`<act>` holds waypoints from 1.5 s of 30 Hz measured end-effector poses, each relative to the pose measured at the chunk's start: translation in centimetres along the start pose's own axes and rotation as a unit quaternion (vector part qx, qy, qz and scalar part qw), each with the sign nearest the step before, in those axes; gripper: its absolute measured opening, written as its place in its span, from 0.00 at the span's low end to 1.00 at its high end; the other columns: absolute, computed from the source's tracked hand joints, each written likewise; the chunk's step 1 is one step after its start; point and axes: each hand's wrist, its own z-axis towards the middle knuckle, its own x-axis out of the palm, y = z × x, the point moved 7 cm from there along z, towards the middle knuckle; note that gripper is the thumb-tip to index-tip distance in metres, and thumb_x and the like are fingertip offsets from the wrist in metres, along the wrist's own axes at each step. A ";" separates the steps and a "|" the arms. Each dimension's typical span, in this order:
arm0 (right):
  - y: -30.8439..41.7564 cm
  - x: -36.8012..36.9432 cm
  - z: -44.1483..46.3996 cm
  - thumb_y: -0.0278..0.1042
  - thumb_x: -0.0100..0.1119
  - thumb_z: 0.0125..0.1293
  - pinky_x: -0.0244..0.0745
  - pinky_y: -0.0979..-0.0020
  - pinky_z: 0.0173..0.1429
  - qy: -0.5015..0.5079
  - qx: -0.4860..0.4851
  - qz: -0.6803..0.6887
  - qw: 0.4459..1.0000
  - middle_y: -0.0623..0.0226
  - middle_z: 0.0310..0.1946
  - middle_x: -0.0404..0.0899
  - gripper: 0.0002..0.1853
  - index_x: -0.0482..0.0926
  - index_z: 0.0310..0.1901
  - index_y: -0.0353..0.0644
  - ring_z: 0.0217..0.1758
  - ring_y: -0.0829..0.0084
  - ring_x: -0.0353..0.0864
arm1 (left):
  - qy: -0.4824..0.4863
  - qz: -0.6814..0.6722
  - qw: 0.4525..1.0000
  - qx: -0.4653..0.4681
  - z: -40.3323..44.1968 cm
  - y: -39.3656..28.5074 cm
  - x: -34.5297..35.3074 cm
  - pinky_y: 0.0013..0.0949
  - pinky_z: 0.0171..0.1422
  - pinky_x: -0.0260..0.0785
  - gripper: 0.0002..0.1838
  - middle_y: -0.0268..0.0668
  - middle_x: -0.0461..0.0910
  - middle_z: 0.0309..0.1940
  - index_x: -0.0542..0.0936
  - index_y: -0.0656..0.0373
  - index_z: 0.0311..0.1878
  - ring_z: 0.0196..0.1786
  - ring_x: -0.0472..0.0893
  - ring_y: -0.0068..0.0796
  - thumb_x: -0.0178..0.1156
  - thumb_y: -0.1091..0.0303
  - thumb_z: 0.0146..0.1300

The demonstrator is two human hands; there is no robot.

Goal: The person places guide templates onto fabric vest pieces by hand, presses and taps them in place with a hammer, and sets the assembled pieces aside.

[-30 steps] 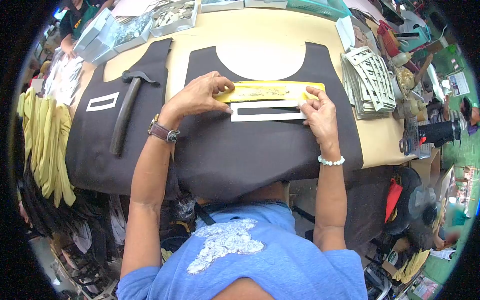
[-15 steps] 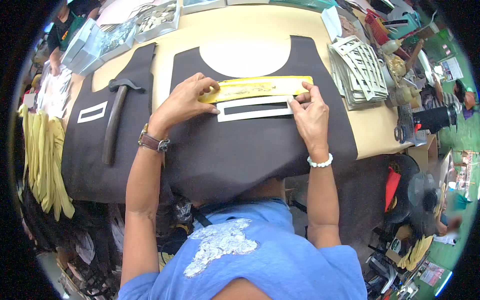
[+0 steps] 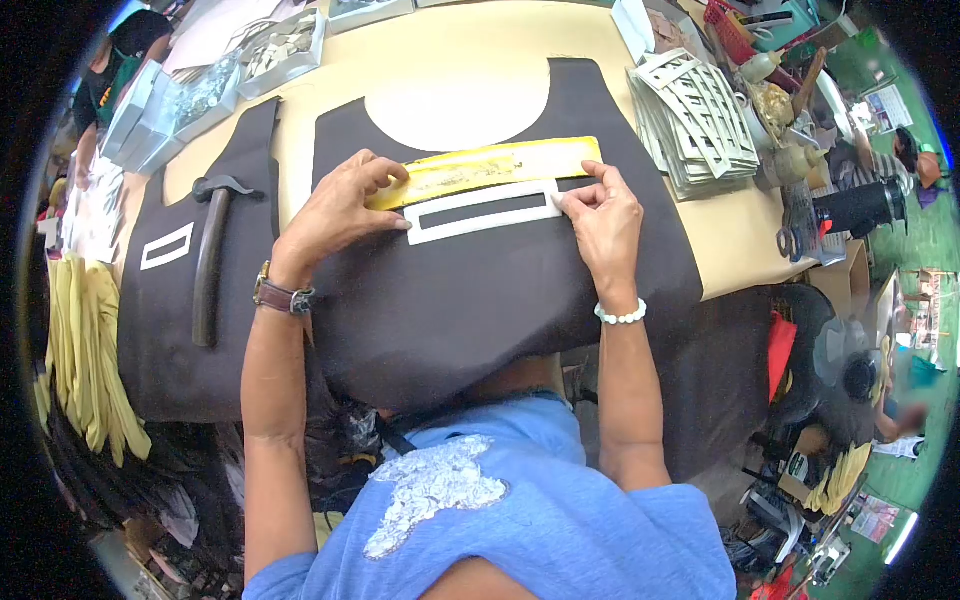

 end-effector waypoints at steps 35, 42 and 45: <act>7.6 10.8 -7.7 0.23 0.43 0.62 0.66 0.55 0.63 0.099 -0.383 -0.219 0.892 0.50 0.51 0.77 0.21 0.70 0.58 0.35 0.55 0.56 0.76 | -0.128 0.276 0.940 0.156 -6.1 -4.3 3.3 0.51 0.67 0.55 0.18 0.36 0.77 0.53 0.78 0.56 0.50 0.60 0.70 0.38 0.52 0.77 0.55; 3.8 5.8 -4.8 0.23 0.43 0.63 0.66 0.55 0.63 0.073 -0.352 -0.274 0.892 0.52 0.47 0.79 0.21 0.67 0.58 0.33 0.50 0.58 0.79 | -0.130 0.283 0.940 0.141 -6.1 -4.3 3.5 0.51 0.69 0.54 0.16 0.34 0.77 0.53 0.79 0.55 0.49 0.57 0.72 0.35 0.52 0.77 0.57; 2.3 3.2 -3.3 0.25 0.42 0.64 0.65 0.53 0.64 0.028 -0.332 -0.298 0.894 0.56 0.45 0.81 0.19 0.67 0.57 0.35 0.48 0.60 0.81 | -0.125 0.282 0.940 0.147 -6.2 -4.1 3.5 0.52 0.69 0.53 0.17 0.35 0.76 0.54 0.78 0.55 0.50 0.58 0.71 0.35 0.51 0.77 0.58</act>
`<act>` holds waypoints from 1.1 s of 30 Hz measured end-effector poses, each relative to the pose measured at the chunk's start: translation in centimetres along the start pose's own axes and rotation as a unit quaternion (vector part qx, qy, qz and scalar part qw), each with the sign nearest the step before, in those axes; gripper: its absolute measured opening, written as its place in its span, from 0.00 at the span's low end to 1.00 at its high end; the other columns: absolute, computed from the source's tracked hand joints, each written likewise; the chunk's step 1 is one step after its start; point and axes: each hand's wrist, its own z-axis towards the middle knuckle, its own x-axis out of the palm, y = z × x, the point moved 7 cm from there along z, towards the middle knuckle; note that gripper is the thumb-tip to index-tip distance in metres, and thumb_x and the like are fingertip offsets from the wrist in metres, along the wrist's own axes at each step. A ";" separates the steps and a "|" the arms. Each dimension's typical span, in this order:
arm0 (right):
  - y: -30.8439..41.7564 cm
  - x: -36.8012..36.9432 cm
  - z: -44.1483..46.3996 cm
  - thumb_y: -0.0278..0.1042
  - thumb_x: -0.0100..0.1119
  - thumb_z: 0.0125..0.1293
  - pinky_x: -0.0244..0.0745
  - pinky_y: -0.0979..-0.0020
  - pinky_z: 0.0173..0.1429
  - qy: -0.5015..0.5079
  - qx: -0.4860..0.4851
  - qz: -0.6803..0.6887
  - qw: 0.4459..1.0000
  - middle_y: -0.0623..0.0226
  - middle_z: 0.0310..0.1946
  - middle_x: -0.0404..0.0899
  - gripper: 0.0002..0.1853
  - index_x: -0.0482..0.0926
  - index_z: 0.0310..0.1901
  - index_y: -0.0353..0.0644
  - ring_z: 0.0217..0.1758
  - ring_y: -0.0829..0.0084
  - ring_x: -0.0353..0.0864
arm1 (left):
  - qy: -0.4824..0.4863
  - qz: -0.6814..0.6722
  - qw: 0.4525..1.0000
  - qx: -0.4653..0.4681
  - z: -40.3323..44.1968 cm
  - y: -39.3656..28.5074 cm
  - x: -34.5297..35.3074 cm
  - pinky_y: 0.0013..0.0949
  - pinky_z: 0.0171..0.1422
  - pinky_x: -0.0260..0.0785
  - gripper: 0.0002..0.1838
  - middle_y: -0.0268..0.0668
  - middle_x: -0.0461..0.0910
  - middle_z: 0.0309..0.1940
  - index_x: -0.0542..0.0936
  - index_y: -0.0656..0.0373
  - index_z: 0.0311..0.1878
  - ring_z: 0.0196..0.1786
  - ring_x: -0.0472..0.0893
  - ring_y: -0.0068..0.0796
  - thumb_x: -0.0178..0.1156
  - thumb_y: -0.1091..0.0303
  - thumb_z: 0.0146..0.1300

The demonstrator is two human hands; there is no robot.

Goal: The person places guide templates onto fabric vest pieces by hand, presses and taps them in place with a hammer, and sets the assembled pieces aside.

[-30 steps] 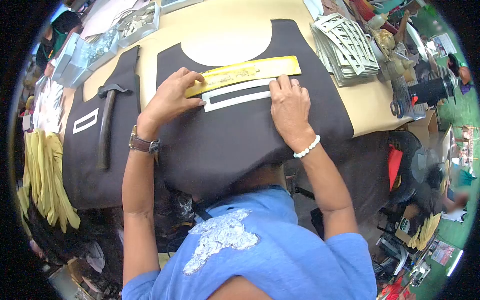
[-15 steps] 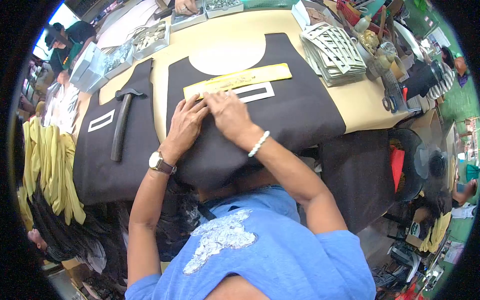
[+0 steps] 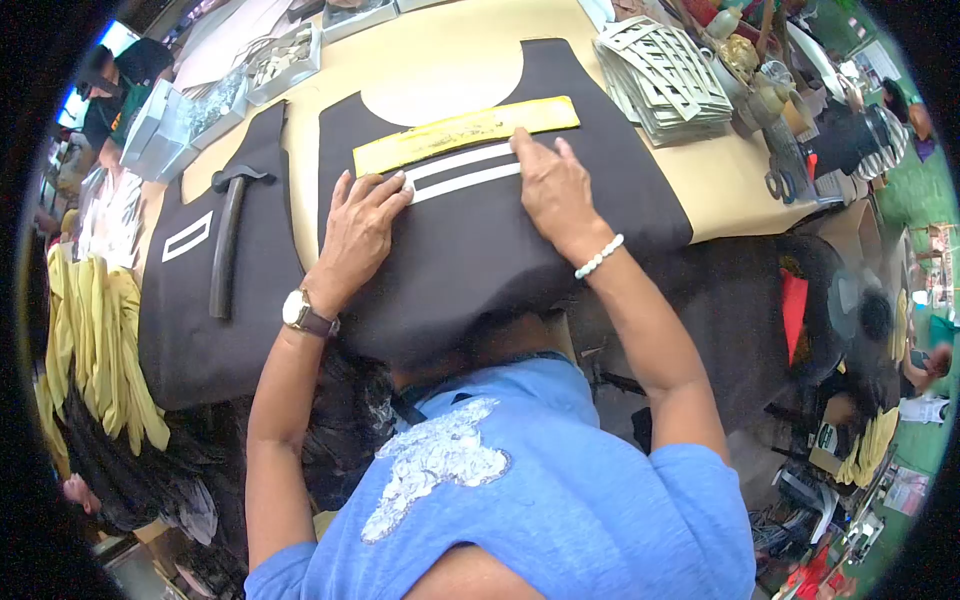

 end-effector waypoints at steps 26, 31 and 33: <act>4.3 0.4 -1.8 0.21 0.42 0.61 0.64 0.51 0.64 0.039 -0.004 0.048 0.998 0.56 0.52 0.78 0.20 0.69 0.56 0.33 0.56 0.64 0.77 | 0.075 0.018 0.997 0.007 -0.2 -0.2 -0.1 0.61 0.73 0.40 0.27 0.36 0.71 0.60 0.77 0.51 0.55 0.72 0.56 0.41 0.49 0.83 0.50; -0.6 -1.6 -2.7 0.21 0.43 0.62 0.62 0.51 0.65 0.020 0.044 0.022 0.999 0.63 0.49 0.80 0.20 0.69 0.57 0.35 0.54 0.65 0.79 | 0.096 0.062 0.993 0.018 0.0 -1.3 -0.5 0.61 0.74 0.39 0.25 0.37 0.73 0.56 0.76 0.57 0.54 0.73 0.54 0.42 0.49 0.82 0.50; -2.0 -2.0 -2.6 0.21 0.43 0.62 0.62 0.51 0.65 0.014 0.050 -0.018 0.998 0.64 0.49 0.81 0.20 0.69 0.57 0.35 0.53 0.65 0.79 | 0.069 0.070 0.995 0.029 0.2 -1.8 -0.5 0.61 0.74 0.39 0.20 0.40 0.74 0.52 0.78 0.61 0.49 0.72 0.55 0.42 0.50 0.80 0.50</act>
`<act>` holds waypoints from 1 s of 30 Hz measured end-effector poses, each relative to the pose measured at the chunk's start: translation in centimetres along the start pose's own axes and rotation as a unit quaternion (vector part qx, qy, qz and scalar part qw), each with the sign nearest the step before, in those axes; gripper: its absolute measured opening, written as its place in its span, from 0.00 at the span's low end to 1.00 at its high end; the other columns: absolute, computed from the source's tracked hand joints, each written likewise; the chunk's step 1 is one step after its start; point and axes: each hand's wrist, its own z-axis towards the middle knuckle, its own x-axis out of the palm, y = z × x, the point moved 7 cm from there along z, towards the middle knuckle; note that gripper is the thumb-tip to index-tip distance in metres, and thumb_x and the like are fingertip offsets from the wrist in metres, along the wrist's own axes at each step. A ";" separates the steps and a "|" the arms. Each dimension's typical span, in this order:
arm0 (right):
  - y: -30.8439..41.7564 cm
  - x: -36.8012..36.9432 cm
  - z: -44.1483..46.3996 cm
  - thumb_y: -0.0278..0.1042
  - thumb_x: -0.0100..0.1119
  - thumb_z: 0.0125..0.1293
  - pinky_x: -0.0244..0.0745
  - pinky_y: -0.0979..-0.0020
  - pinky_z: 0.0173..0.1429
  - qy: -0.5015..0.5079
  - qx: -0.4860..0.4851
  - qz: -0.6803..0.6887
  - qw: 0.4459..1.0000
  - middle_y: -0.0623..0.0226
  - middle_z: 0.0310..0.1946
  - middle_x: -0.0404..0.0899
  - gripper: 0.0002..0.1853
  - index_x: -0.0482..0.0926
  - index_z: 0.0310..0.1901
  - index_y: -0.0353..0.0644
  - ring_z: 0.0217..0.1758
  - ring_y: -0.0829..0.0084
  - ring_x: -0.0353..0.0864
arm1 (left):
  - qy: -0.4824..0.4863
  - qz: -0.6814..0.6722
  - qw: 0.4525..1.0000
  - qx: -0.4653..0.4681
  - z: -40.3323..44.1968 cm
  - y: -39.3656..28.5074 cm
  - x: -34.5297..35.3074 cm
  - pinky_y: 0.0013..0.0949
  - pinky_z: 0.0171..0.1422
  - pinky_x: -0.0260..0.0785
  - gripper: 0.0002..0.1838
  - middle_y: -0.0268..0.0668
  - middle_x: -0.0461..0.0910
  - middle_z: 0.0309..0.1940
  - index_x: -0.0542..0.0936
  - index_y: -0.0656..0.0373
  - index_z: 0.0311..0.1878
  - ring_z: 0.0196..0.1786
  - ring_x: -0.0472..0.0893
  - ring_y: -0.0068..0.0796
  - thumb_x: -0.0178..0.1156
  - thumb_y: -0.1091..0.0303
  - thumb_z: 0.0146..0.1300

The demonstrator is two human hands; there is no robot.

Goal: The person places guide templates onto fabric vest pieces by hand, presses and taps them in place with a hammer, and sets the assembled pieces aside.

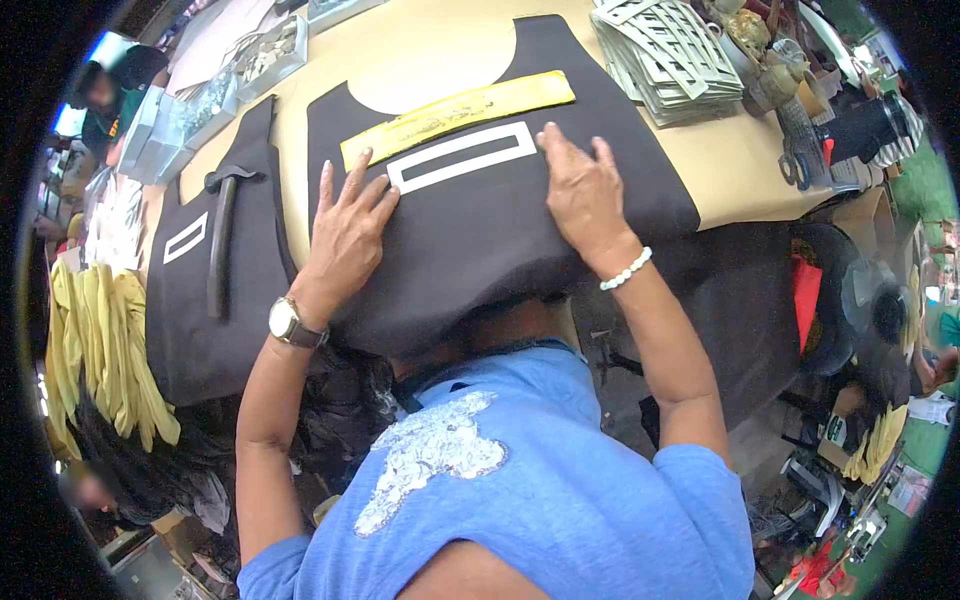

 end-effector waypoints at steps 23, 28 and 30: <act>-0.3 3.7 14.1 0.44 0.50 0.65 0.69 0.58 0.55 -0.041 0.020 -0.136 0.990 0.55 0.48 0.76 0.20 0.74 0.49 0.37 0.53 0.58 0.74 | -0.060 -0.062 0.897 -0.433 -6.0 2.3 2.2 0.58 0.70 0.46 0.32 0.60 0.51 0.69 0.57 0.64 0.69 0.71 0.51 0.59 0.47 0.55 0.68; -5.5 -1.5 1.5 0.49 0.52 0.64 0.68 0.53 0.54 -0.088 0.184 -0.239 0.949 0.53 0.44 0.75 0.22 0.77 0.44 0.35 0.50 0.55 0.74 | -0.054 -0.091 0.917 -0.386 -5.7 1.6 2.2 0.56 0.70 0.50 0.24 0.53 0.63 0.64 0.67 0.65 0.63 0.69 0.58 0.53 0.48 0.61 0.68; -5.9 -2.7 0.4 0.41 0.60 0.60 0.68 0.56 0.52 -0.032 0.230 -0.144 0.962 0.52 0.41 0.75 0.16 0.76 0.40 0.35 0.47 0.53 0.74 | -0.078 -0.110 0.929 -0.344 -5.8 0.7 2.2 0.57 0.69 0.51 0.22 0.50 0.69 0.61 0.70 0.66 0.61 0.67 0.62 0.52 0.47 0.63 0.68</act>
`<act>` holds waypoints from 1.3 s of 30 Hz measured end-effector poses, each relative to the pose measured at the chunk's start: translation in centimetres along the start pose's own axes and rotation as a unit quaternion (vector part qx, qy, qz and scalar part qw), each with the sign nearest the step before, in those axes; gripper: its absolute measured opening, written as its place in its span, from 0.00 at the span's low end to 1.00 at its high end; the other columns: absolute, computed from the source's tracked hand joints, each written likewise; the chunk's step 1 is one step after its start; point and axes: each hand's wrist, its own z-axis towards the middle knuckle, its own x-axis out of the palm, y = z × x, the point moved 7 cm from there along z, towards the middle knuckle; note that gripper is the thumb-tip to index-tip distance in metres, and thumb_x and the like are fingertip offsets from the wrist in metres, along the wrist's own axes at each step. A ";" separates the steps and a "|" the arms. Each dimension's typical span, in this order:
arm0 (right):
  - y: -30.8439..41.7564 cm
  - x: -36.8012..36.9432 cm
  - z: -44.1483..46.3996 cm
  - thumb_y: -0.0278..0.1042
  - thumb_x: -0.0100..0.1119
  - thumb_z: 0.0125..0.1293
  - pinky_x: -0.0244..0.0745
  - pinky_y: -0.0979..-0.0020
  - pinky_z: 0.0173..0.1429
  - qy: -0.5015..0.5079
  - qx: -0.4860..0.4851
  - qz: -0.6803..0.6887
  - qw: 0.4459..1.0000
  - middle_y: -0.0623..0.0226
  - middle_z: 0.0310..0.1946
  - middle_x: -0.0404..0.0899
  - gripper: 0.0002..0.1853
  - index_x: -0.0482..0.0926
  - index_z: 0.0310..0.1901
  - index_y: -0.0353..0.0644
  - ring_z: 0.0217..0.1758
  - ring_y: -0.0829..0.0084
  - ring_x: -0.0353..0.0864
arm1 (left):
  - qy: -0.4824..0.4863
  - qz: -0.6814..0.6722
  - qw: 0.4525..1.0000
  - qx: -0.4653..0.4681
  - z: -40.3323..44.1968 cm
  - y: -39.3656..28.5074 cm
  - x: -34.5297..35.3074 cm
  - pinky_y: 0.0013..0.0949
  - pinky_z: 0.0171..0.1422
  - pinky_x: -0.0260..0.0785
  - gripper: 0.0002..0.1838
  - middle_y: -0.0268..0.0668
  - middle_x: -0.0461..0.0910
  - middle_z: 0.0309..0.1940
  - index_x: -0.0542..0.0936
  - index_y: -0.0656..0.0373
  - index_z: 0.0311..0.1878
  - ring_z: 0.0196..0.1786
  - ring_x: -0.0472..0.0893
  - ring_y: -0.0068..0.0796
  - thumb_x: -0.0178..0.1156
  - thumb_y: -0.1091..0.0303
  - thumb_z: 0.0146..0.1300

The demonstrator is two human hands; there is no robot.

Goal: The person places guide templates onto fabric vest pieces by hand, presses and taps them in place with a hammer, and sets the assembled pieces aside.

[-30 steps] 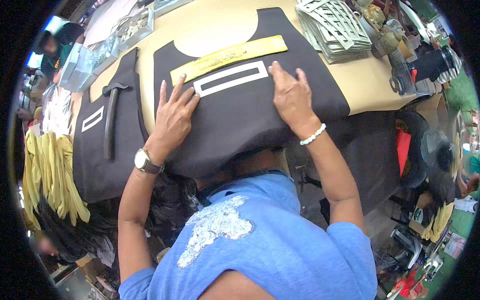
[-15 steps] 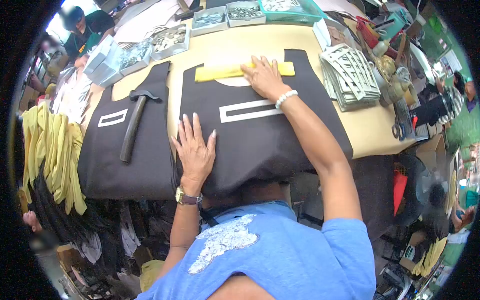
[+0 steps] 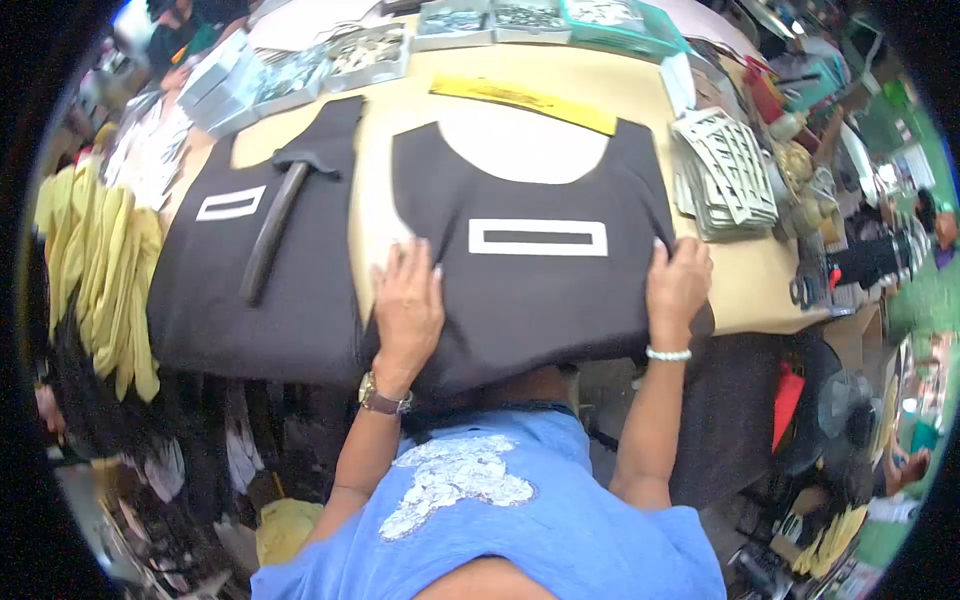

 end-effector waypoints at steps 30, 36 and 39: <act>37.3 -22.1 0.2 0.26 0.59 0.56 0.72 0.74 0.56 0.295 -0.449 0.684 0.494 0.61 0.50 0.76 0.24 0.72 0.57 0.34 0.49 0.72 0.77 | -0.292 0.347 0.876 -0.165 -0.6 28.5 -51.6 0.43 0.56 0.70 0.24 0.48 0.78 0.50 0.72 0.67 0.56 0.52 0.78 0.46 0.40 0.57 0.71; 40.8 -12.7 -3.8 0.25 0.60 0.53 0.72 0.78 0.52 0.353 -0.378 0.565 0.643 0.59 0.50 0.77 0.26 0.74 0.57 0.35 0.48 0.75 0.76 | -0.216 0.373 0.903 0.012 5.2 30.6 -37.6 0.42 0.59 0.69 0.23 0.51 0.72 0.57 0.73 0.66 0.57 0.57 0.75 0.47 0.40 0.58 0.71; 42.2 -8.2 -4.0 0.25 0.62 0.51 0.70 0.72 0.59 0.323 -0.356 0.599 0.641 0.52 0.53 0.76 0.29 0.72 0.59 0.34 0.53 0.67 0.78 | -0.171 0.322 0.928 -0.078 7.1 35.3 -32.1 0.43 0.59 0.68 0.19 0.47 0.72 0.58 0.72 0.61 0.58 0.55 0.75 0.49 0.43 0.64 0.69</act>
